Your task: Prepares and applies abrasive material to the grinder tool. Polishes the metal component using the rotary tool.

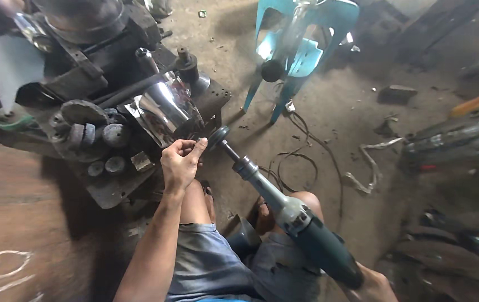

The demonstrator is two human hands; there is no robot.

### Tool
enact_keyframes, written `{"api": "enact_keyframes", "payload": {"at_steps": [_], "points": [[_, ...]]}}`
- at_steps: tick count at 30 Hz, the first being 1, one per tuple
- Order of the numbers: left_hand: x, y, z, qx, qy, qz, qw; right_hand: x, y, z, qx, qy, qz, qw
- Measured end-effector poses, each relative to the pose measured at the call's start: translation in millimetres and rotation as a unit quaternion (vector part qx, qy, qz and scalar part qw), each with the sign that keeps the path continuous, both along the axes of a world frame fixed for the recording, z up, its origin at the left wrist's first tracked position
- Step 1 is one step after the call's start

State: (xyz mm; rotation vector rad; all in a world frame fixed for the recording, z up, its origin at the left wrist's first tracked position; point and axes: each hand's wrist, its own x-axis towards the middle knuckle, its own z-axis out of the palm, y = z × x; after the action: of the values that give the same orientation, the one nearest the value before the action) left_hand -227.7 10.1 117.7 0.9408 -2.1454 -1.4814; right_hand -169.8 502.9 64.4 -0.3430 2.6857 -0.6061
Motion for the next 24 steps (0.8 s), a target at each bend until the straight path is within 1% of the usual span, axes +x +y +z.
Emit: {"api": "enact_keyframes", "payload": {"at_steps": [11,24], "points": [[0.6,6.6,-2.1,0.02,0.014,0.009,1.0,0.3,0.8,-0.8,-0.002,0.009,0.0,1.0],[-0.8,11.1,-3.3,0.021,0.015,0.005,1.0,0.9,-0.4,0.3,0.005,0.017,0.008,1.0]]}}
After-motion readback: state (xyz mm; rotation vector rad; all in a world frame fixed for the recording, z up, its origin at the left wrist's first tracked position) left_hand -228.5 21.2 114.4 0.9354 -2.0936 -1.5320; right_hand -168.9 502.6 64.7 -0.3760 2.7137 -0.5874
